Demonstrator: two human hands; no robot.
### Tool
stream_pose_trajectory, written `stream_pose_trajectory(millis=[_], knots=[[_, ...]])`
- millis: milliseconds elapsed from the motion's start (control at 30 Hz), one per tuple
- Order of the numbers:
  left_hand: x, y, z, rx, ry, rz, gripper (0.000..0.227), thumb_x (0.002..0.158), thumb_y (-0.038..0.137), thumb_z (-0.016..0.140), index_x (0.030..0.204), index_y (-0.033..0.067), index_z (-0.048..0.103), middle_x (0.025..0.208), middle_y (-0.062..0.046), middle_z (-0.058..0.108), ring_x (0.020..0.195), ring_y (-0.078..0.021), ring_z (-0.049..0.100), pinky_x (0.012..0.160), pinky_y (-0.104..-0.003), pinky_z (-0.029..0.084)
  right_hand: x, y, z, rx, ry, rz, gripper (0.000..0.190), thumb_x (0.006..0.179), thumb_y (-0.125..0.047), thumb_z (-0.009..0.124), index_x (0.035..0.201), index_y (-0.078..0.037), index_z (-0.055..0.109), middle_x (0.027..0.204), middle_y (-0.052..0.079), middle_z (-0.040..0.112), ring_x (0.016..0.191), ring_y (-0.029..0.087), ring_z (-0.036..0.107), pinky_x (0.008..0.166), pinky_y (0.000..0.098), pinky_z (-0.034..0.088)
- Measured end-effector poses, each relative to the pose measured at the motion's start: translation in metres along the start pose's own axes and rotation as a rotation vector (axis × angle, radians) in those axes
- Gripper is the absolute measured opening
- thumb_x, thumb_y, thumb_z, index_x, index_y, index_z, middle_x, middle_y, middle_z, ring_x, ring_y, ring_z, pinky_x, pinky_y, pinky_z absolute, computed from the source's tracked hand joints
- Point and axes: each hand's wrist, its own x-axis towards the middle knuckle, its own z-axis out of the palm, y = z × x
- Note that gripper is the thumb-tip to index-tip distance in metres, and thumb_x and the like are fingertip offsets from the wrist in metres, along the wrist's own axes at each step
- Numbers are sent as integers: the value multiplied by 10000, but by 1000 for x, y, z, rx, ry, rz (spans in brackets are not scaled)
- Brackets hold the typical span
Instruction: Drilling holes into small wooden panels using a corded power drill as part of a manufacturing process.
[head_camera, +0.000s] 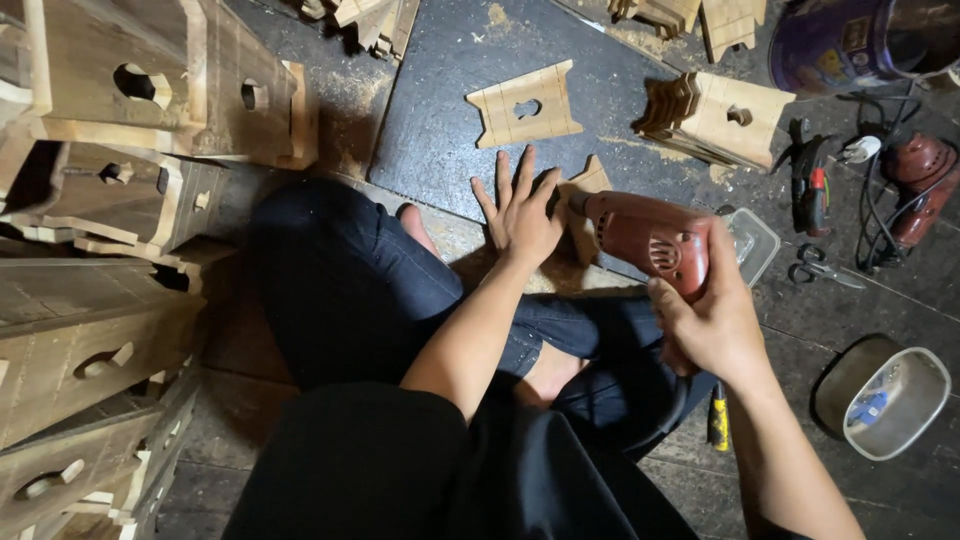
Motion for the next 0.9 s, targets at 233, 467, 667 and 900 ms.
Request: stream_pose_trajectory(millis=[233,467,667,900], knots=[[-2,4,-29,46,-265,47,799,948,651,588,1649,342,363,1806,8,38,1641,-397,-114,1207,-774,-181,5,8,4,-18,-40,-275,788,834,55,663,1553,-96,375,1228,181,681,1003,313,686,842,414,529],[-6,-1,-23,39,-268,49,791,975,604,590,1664,303,344,1805,11,28,1634,-395,-139,1197,-781,-192,-12,10,-7,246,-106,-106,842,914,119,585,1648,-111,243,905,223,645,357,245,512,261,358,380],[-13,2,-22,88,-154,258,777,950,485,587,1651,255,346,1756,116,158,1614,-373,-81,1114,-888,-137,-31,54,-10,324,23,-127,803,923,112,630,1644,-42,311,1038,176,622,641,209,582,516,301,492],[-16,7,-41,134,-281,199,726,1001,518,508,1678,332,321,1788,149,85,1640,-350,-105,1148,-860,-168,-27,87,7,374,108,-36,824,919,19,741,1646,-60,361,969,375,652,599,440,697,492,489,582]])
